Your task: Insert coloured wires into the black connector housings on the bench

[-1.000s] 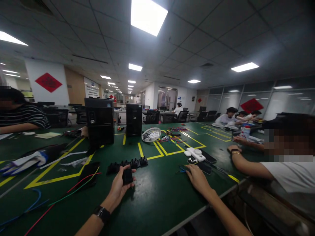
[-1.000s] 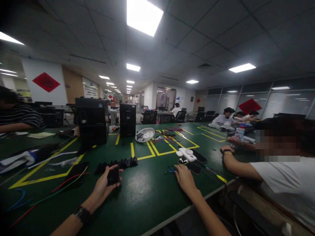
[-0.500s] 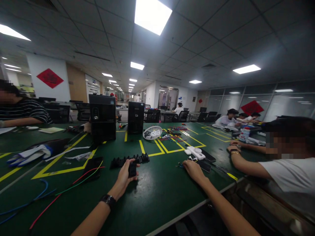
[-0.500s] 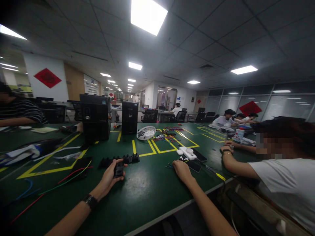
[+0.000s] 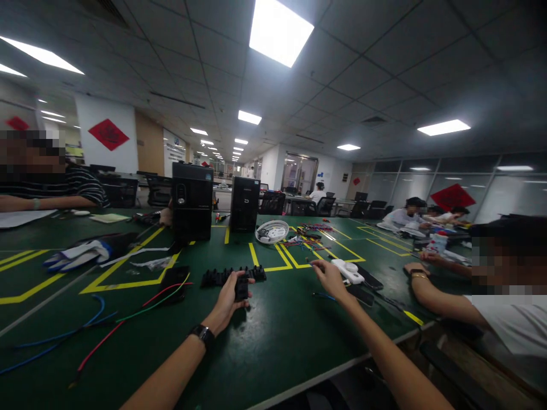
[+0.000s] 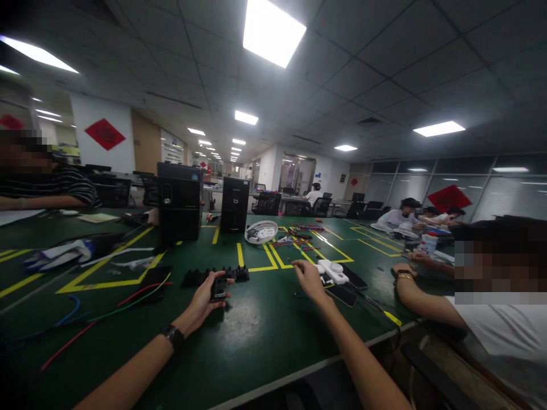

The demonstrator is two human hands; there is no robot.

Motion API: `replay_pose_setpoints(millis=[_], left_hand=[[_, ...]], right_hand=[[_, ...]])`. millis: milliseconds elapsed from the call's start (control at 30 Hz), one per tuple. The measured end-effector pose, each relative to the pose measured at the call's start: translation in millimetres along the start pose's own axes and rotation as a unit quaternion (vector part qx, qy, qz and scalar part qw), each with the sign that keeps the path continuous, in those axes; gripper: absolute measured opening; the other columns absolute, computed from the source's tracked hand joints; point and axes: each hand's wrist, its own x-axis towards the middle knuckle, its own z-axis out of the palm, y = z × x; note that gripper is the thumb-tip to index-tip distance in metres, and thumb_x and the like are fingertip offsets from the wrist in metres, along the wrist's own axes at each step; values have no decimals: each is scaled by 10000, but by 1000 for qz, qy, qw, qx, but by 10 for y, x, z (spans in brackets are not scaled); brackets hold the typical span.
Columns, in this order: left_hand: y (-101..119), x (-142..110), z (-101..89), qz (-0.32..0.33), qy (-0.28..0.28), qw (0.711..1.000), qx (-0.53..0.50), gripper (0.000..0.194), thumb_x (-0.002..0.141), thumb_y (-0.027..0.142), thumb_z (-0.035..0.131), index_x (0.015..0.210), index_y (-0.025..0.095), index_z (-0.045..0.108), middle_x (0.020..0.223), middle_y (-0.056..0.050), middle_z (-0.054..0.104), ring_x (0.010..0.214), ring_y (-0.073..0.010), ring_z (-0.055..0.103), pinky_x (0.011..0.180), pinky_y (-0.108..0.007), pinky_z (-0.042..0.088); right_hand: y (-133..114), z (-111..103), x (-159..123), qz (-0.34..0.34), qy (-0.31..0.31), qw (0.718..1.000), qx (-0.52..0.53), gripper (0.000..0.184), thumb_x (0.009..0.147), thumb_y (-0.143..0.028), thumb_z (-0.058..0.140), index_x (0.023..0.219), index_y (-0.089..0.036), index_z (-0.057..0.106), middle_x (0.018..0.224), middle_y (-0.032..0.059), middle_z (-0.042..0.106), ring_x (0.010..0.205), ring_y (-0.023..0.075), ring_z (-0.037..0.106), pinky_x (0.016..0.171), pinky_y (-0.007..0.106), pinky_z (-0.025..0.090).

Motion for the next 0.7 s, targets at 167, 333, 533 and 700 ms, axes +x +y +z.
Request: replay_pose_setpoints(millis=[167, 333, 533, 700], left_hand=[[44, 118, -40, 76, 70, 991, -80, 340, 897, 455, 447, 1071, 166, 493, 864, -107, 676, 593, -152, 629, 517, -290, 522], [150, 181, -223, 118, 126, 980, -98, 277, 904, 415, 461, 994, 162, 528, 860, -89, 660, 744, -160, 658, 662, -304, 551], [209, 192, -290, 137, 126, 978, -98, 273, 913, 429, 426, 1033, 185, 457, 854, -94, 677, 716, -170, 668, 677, -363, 552], [197, 200, -280, 133, 127, 978, -103, 214, 934, 375, 388, 1041, 195, 434, 868, -98, 685, 748, -174, 675, 705, -369, 544]], right_hand=[[-1001, 676, 66, -119, -30, 983, 134, 292, 881, -239, 452, 1073, -182, 665, 962, 61, 708, 796, 178, 654, 745, 294, 502], [-1721, 1206, -6, -184, -47, 956, 225, 293, 858, -160, 474, 1053, -208, 689, 982, 52, 721, 897, 196, 661, 844, 326, 491], [-1666, 1347, -106, -155, -11, 959, 239, 290, 875, -197, 458, 1063, -200, 679, 920, 52, 725, 787, 191, 671, 779, 311, 512], [-1617, 1356, -177, -166, -16, 959, 229, 341, 873, -186, 464, 1178, -200, 616, 890, 49, 716, 765, 182, 666, 769, 301, 512]])
